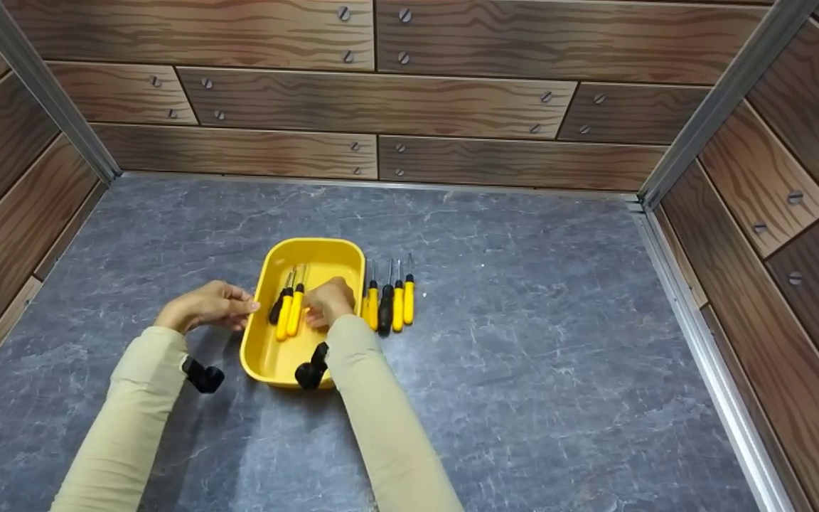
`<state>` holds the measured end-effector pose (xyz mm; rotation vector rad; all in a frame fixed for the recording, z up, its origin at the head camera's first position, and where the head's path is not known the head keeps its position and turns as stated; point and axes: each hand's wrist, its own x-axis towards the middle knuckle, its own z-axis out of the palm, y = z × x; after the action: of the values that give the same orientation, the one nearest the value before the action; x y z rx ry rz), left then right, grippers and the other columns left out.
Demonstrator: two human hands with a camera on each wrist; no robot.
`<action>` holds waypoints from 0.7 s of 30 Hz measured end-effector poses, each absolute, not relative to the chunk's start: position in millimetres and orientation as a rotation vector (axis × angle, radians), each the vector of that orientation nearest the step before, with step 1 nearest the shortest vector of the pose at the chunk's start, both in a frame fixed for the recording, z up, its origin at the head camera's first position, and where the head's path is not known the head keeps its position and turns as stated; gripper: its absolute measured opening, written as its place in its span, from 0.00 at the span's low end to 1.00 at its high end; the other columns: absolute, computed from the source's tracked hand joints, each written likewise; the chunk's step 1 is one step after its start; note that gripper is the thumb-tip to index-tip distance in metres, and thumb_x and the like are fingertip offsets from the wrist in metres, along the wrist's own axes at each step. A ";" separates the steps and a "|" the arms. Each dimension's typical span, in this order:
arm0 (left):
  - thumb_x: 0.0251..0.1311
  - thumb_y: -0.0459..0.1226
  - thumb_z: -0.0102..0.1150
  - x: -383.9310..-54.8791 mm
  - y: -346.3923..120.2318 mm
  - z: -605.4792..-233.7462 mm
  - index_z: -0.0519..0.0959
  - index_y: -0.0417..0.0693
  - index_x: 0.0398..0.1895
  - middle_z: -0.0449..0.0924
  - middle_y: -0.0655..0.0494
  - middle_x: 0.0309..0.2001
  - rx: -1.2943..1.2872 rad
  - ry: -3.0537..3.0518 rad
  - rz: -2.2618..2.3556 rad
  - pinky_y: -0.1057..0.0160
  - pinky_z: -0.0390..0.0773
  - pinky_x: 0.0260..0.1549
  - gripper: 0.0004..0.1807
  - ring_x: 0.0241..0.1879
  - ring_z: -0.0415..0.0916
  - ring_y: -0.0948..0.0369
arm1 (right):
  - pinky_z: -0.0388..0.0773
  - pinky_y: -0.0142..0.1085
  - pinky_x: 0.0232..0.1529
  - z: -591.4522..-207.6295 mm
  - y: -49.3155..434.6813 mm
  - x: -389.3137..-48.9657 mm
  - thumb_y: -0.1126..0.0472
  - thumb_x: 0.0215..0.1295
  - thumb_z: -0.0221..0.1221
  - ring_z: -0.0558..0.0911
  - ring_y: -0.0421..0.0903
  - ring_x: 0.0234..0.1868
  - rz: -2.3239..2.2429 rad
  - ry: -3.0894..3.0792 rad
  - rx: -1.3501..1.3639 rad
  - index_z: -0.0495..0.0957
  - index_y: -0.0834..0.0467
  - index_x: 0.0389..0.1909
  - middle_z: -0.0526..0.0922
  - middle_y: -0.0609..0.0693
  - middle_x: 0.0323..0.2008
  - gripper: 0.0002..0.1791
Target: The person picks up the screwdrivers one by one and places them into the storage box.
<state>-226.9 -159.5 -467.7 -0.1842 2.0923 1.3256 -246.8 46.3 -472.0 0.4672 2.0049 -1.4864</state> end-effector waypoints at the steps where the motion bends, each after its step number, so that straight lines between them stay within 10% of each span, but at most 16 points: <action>1: 0.67 0.38 0.56 -226.7 -159.7 -467.8 0.76 0.33 0.48 0.78 0.61 0.21 -0.176 2.097 1.322 0.73 0.82 0.29 0.15 0.21 0.77 0.69 | 0.87 0.37 0.34 -471.5 46.5 -247.2 0.70 0.59 0.61 0.81 0.43 0.17 -1.485 2.004 0.470 0.73 0.71 0.54 0.82 0.55 0.21 0.22; 21: 0.66 0.38 0.57 -227.1 -160.3 -467.1 0.76 0.35 0.46 0.78 0.61 0.20 -0.182 2.075 1.326 0.71 0.83 0.31 0.13 0.22 0.77 0.68 | 0.85 0.41 0.47 -443.9 46.4 -241.9 0.69 0.58 0.63 0.82 0.42 0.18 -1.551 1.962 0.362 0.76 0.71 0.48 0.82 0.51 0.18 0.17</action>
<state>-227.1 -160.3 -467.1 -0.1819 2.0748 1.3264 -241.9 46.4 -443.9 0.3620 1.9624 -1.5513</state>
